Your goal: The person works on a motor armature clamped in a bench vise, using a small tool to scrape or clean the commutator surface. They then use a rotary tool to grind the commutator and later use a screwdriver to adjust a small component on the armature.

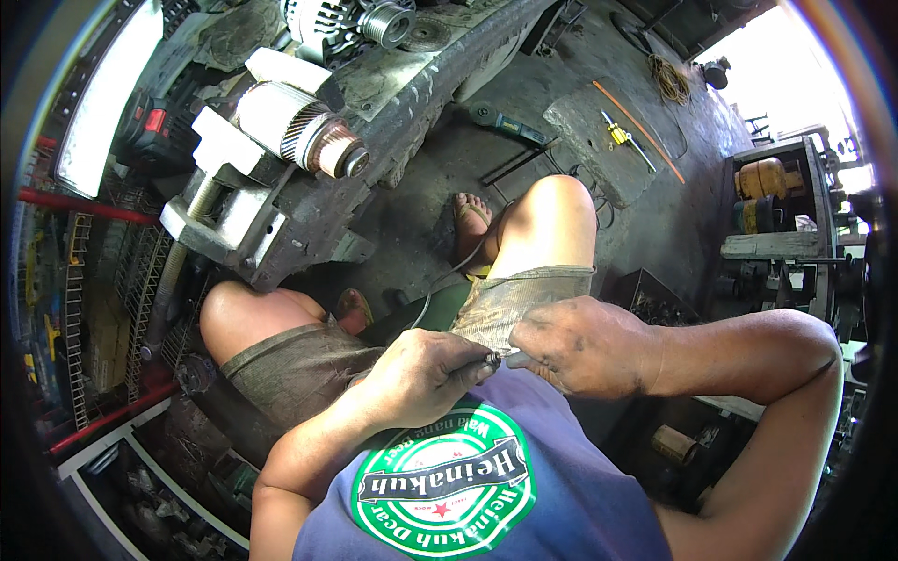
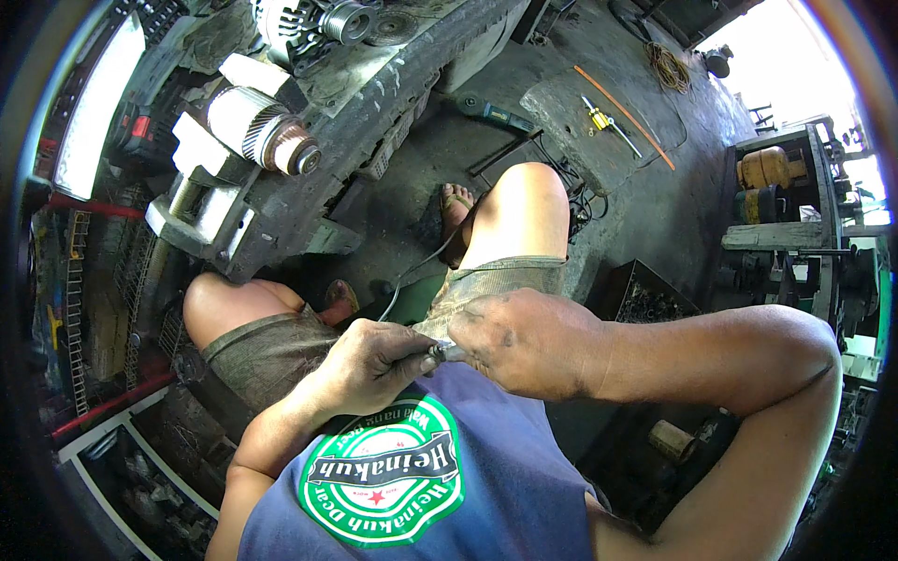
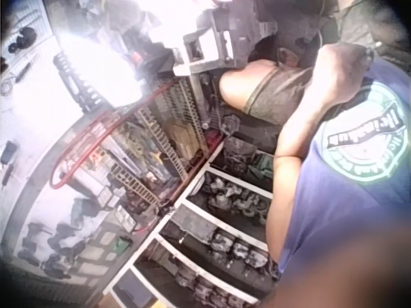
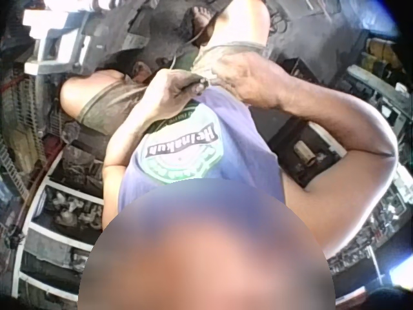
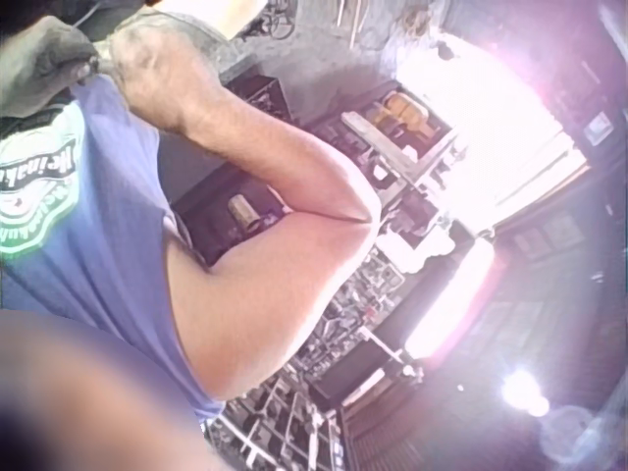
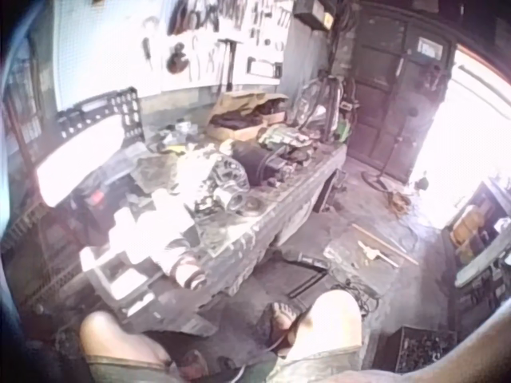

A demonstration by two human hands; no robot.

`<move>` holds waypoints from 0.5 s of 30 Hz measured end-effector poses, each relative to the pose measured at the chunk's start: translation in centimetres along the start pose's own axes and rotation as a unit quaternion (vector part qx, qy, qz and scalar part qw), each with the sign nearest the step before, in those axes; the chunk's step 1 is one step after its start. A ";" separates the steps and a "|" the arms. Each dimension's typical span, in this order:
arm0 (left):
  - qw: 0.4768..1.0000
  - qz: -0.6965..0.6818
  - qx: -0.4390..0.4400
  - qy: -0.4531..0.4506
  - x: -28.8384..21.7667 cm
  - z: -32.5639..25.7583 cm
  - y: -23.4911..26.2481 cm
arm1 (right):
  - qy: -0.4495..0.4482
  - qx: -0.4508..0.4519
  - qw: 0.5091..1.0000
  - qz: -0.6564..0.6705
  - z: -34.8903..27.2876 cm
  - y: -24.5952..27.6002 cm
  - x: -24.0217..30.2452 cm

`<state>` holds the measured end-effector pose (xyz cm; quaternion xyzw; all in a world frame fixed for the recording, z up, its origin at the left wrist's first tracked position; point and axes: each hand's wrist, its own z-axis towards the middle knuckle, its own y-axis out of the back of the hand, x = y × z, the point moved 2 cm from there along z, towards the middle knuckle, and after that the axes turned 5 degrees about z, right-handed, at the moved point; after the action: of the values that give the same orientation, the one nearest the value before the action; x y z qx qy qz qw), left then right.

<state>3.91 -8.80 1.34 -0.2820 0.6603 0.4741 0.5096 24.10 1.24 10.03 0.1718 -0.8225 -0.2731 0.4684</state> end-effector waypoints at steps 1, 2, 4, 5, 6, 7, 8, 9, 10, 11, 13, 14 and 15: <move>1.000 -0.003 0.001 0.003 -0.1 0.0 0.0 | -0.014 0.012 1.000 0.025 0.1 0.1 -0.1; 1.000 0.004 -0.012 -0.009 -0.2 0.0 -0.1 | -0.037 0.031 0.998 0.047 0.3 0.1 -0.3; 0.999 0.022 -0.028 -0.018 -0.6 0.0 -0.2 | -0.067 0.044 0.993 0.084 0.5 0.1 -0.4; 0.999 0.027 -0.028 -0.013 -0.7 -0.1 -0.3 | -0.073 0.038 0.992 0.100 0.7 0.1 -0.5; 0.999 0.031 -0.028 -0.006 -0.9 -0.1 -0.4 | -0.092 0.034 0.989 0.114 0.6 0.1 -0.5; 0.999 0.036 -0.029 0.003 -0.9 -0.1 -0.4 | -0.082 0.036 0.990 0.108 0.6 0.0 -0.5; 0.999 0.033 -0.026 -0.004 -0.9 -0.1 -0.5 | -0.085 0.041 0.990 0.101 0.4 0.0 -0.4; 0.999 0.031 -0.024 -0.010 -0.9 -0.1 -0.4 | -0.078 0.039 0.991 0.097 0.1 -0.1 -0.4; 0.999 0.027 -0.023 -0.016 -0.9 0.0 -0.4 | -0.060 0.034 0.995 0.074 0.0 -0.1 -0.3; 0.999 0.016 -0.020 -0.021 -0.8 0.0 -0.3 | -0.031 0.022 0.998 0.056 -0.2 -0.2 -0.2; 1.000 -0.010 -0.015 -0.026 -0.4 0.1 -0.1 | 0.014 0.007 1.000 0.020 -0.4 -0.3 0.0; 0.999 -0.023 -0.016 -0.025 -0.3 0.0 -0.1 | 0.031 0.003 1.000 0.001 -0.4 -0.4 0.0; 0.999 -0.039 -0.010 -0.034 -0.5 -0.2 -0.2 | 0.035 0.017 0.999 -0.018 -0.6 -0.7 0.2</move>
<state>4.15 -9.13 1.71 -0.2963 0.6266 0.4699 0.5465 24.55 0.42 9.96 0.2038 -0.8072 -0.2610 0.4886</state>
